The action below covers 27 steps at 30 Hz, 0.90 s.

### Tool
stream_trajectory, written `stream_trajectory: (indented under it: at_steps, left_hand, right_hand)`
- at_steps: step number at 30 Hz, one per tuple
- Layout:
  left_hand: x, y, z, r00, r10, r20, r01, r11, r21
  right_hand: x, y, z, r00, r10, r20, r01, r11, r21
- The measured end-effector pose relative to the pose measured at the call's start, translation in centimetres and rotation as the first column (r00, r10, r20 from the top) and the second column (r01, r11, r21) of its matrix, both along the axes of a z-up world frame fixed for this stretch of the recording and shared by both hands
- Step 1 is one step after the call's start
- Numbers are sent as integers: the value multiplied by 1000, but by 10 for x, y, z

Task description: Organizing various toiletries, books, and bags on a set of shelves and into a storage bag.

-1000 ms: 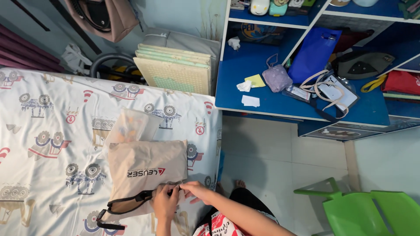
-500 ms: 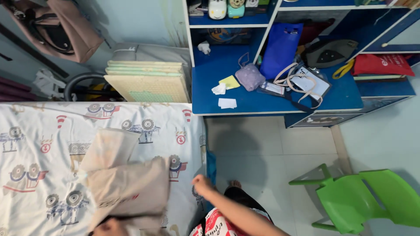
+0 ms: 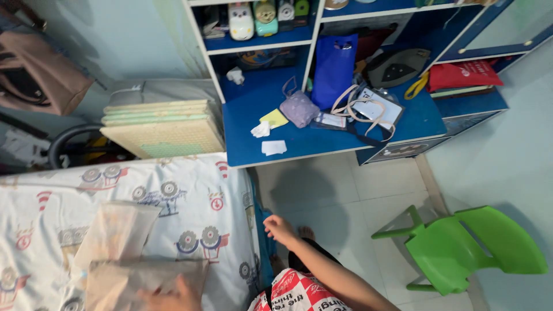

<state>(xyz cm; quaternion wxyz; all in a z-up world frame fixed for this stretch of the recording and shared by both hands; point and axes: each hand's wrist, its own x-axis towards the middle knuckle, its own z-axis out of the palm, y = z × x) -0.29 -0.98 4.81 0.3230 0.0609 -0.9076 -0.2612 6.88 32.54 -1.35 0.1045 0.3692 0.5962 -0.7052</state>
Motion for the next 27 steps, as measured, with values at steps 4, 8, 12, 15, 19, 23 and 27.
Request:
stream_trajectory:
  at_steps: [4, 8, 12, 15, 19, 23, 27]
  left_hand:
    - [-27, 115, 66, 846, -443, 296, 298, 854, 427]
    - [-60, 205, 91, 517, -724, 457, 397, 676, 620]
    - [-87, 288, 67, 279, -870, 407, 409, 491, 769]
    - [-95, 342, 19, 216, -918, 331, 415, 394, 820]
    - [-101, 422, 41, 112, -831, 546, 392, 541, 744]
    - [-116, 502, 55, 45, -838, 544, 440, 505, 743]
    - [-122, 576, 70, 82, -897, 434, 453, 422, 785]
  right_hand:
    - [6, 82, 33, 994, -78, -72, 84, 992, 92]
    - [13, 182, 12, 960, -219, -173, 259, 929, 263]
    - [4, 298, 25, 893, -302, -335, 429, 798, 424]
    - [2, 379, 41, 875, -277, -396, 483, 505, 715]
    - [3, 468, 65, 860, -341, -379, 502, 434, 748]
    - [-23, 533, 95, 828, -328, -455, 560, 431, 708]
    - [-96, 570, 111, 798, -183, -574, 532, 661, 529]
